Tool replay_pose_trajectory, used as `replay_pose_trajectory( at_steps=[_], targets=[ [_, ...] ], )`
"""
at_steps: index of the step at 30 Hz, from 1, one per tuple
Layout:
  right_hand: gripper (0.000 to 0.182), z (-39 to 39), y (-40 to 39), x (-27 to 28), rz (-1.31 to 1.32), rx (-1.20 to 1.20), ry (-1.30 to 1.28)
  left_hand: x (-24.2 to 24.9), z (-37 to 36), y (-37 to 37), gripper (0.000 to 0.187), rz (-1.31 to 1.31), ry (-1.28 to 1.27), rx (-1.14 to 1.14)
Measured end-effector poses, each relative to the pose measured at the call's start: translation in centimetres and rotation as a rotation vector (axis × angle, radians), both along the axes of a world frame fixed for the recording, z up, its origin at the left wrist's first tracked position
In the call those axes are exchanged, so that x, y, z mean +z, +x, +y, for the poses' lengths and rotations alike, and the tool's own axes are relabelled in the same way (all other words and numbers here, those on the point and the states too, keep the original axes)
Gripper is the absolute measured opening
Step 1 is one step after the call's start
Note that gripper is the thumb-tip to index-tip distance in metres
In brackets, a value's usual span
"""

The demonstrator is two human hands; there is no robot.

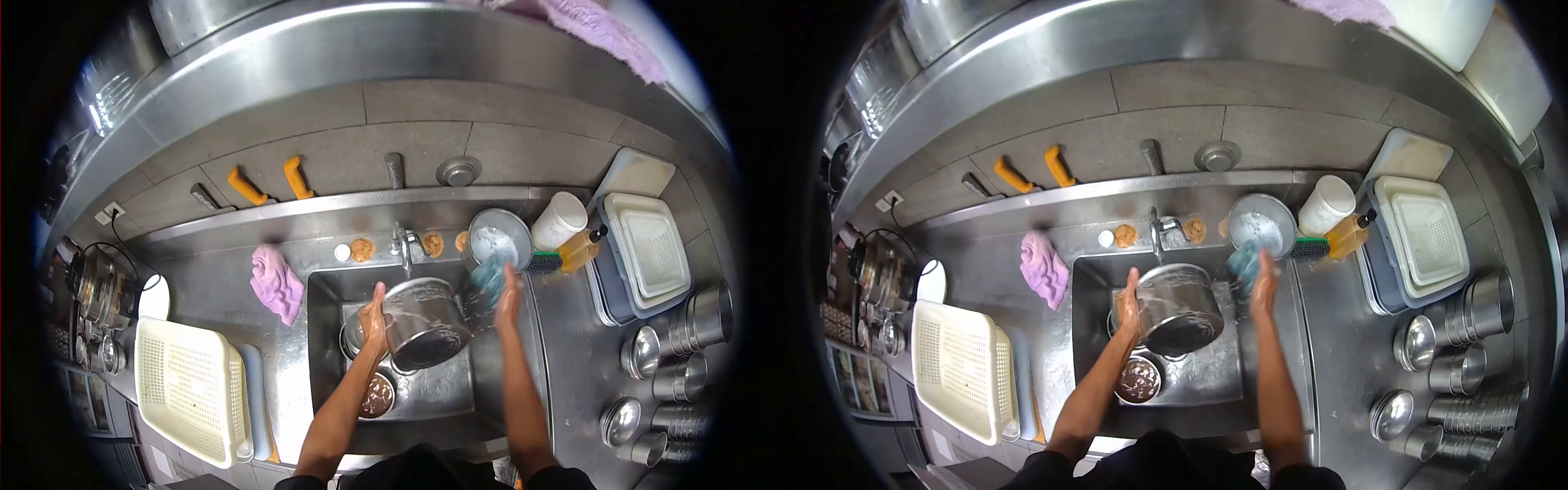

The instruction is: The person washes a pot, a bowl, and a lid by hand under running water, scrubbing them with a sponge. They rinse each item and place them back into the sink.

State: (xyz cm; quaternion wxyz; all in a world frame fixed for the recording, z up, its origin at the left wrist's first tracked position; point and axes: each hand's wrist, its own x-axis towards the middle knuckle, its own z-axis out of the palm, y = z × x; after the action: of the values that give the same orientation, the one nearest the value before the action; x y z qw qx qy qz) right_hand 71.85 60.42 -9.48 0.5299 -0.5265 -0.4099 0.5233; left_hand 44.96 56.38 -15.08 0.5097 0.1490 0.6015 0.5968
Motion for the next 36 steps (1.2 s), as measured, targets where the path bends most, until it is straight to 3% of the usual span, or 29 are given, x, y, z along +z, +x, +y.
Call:
replay_pose_trajectory(
  at_steps=[3, 4, 5, 7, 8, 10, 11, 12, 14, 15, 16, 18, 19, 20, 21, 23, 25, 27, 30, 32, 34, 36],
  targets=[
    [0.052, 5.9, 1.9, 3.8, -0.515, -0.051, 0.080, -1.3, 2.9, -1.3, 0.072, 0.543, -0.004, -0.193],
    [0.052, 6.2, 1.8, 4.1, -0.691, -0.072, 0.103, -0.9, 3.4, -1.2, 0.072, 0.544, 0.004, -0.187],
    [0.052, 6.9, 2.1, 3.7, -0.691, -0.072, 0.110, -0.6, 4.1, -0.8, 0.072, 0.600, -0.009, -0.240],
    [0.041, 8.6, 2.2, 2.1, -1.311, -0.173, 0.447, 0.6, 5.8, -0.6, 0.071, 0.662, -0.013, -0.298],
    [0.041, 8.9, 2.3, 1.9, -1.310, -0.177, 0.439, 0.9, 6.4, -0.5, 0.072, 0.769, 0.006, -0.381],
    [0.029, 7.9, 0.4, 3.2, -0.946, -0.044, 0.442, 1.2, 6.4, -0.1, 0.075, 0.967, 0.020, -0.561],
    [0.022, 7.8, -0.4, 1.9, -0.697, 0.040, 0.441, 4.5, 5.9, 0.0, 0.076, 1.016, -0.046, -0.715],
    [0.022, 7.2, -1.5, 2.1, -0.694, 0.052, 0.417, 2.9, 6.4, 0.2, 0.074, 1.130, 0.079, -0.731],
    [0.022, 5.4, -4.0, 3.1, -0.664, 0.413, 0.184, 4.8, 6.3, 0.6, 0.069, 1.218, 0.047, -0.951],
    [0.022, 5.1, -5.1, 2.4, -0.653, 0.428, 0.160, 4.5, 6.0, 0.9, 0.064, 1.206, 0.199, -0.924],
    [0.023, 4.9, -6.0, 1.7, -0.631, 0.509, 0.114, 3.4, 6.5, 0.9, 0.053, 1.216, 0.202, -1.036],
    [0.025, 4.3, -7.5, 1.2, -0.599, 0.593, 0.058, 0.9, 6.7, 0.6, 0.036, 1.162, 0.590, -1.061],
    [0.027, 3.5, -7.9, 1.8, -0.343, 0.654, -0.053, 0.5, 6.6, 0.3, 0.036, 1.152, 0.573, -1.070],
    [0.030, 3.2, -8.5, 2.8, -0.090, 0.703, -0.155, 0.3, 7.0, -0.2, 0.029, 1.332, 0.481, -1.188],
    [0.036, 2.7, -9.1, 3.2, -0.003, 0.767, -0.184, 0.1, 7.1, -0.7, 0.023, 1.507, 0.382, -1.308],
    [0.037, 2.2, -10.8, 3.0, 0.097, 0.748, -0.216, -2.9, 8.0, -2.3, 0.020, 1.413, 0.525, -1.212],
    [0.037, 2.5, -11.8, 1.9, 0.294, 0.711, -0.227, -2.5, 8.1, -2.8, 0.022, 1.386, 0.567, -1.172],
    [0.035, 3.5, -12.2, 0.5, 0.316, 0.703, -0.256, -1.4, 7.9, -2.9, 0.026, 1.271, 0.295, -1.221],
    [0.033, 4.0, -12.3, 0.3, 0.277, 0.718, -0.290, -4.2, 9.2, -3.2, 0.029, 1.238, 0.447, -1.230],
    [0.031, 4.3, -11.7, 0.7, -0.046, 0.678, -0.103, -1.7, 8.8, -2.8, 0.034, 1.221, 0.388, -1.259],
    [0.037, 4.8, -10.4, -0.5, -0.129, 0.662, -0.018, 0.1, 8.0, -2.8, 0.035, 1.033, 0.507, -1.211],
    [0.048, 4.1, -9.2, 0.0, -0.629, 0.556, 0.259, 1.0, 8.4, -2.8, 0.034, 0.994, 0.573, -1.225]
  ],
)
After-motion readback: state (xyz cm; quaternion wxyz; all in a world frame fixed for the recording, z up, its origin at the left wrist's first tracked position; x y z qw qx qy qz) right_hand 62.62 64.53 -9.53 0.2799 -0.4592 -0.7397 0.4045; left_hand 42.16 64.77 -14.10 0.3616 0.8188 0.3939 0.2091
